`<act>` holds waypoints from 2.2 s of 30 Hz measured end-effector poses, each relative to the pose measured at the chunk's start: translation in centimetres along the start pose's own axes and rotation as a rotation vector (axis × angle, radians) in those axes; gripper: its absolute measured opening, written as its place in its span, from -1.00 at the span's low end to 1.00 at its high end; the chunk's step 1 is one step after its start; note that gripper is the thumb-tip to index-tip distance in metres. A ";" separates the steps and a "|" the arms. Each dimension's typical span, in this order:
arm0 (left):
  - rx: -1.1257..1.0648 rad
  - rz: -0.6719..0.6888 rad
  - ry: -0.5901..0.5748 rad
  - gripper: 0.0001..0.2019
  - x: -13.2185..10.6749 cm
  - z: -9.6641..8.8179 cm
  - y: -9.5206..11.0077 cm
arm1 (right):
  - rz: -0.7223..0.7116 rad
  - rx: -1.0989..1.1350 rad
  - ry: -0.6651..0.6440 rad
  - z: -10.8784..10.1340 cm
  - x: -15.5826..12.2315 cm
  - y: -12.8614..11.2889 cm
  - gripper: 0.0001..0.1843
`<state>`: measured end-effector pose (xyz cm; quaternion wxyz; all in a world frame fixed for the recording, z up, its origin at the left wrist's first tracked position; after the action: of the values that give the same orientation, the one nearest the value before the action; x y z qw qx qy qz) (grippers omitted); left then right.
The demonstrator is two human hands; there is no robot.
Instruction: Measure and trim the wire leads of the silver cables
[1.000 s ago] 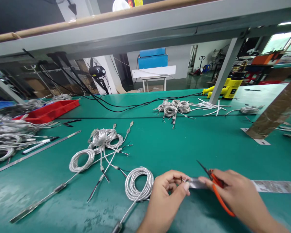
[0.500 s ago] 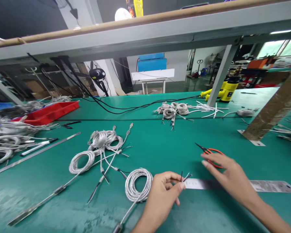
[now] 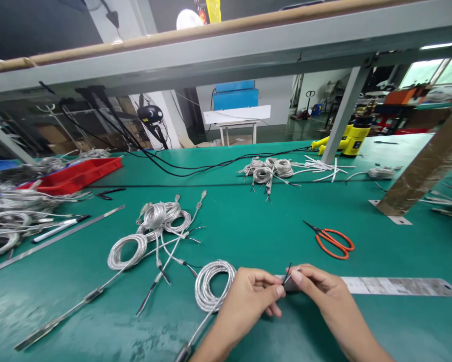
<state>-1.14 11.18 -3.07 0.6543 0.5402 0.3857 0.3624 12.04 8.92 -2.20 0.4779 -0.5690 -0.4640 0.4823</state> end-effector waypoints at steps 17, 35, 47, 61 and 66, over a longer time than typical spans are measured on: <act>0.049 0.198 0.199 -0.87 -0.4 -0.7 1.8 | -0.059 0.058 0.017 2.1 0.7 -1.8 -0.82; 0.193 0.279 0.139 -0.78 -1.0 0.1 2.0 | -0.160 0.130 0.104 1.1 -0.4 -2.1 -0.91; 0.106 0.257 0.142 -0.79 -1.1 0.4 2.5 | -0.160 0.209 0.080 1.0 -0.6 -2.8 -0.94; 0.301 0.211 0.065 -0.77 -1.1 0.7 3.0 | -0.151 0.151 0.072 1.0 -0.4 -2.7 -0.93; 0.558 0.445 0.025 -0.72 -2.0 1.5 5.5 | -0.052 0.262 -0.001 1.4 -0.2 -1.9 -0.89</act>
<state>-1.00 9.61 2.80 0.3818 0.7644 0.3506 0.3834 10.54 9.09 -0.40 0.5602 -0.4892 -0.4121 0.5264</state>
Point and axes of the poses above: each hand's wrist, its own x-axis towards the middle knuckle, its own z-axis out of the palm, y = z × x, the point moved 7 cm from there along x, towards the middle knuckle, and after that the axes turned 9 degrees about z, right-handed, at the moved point
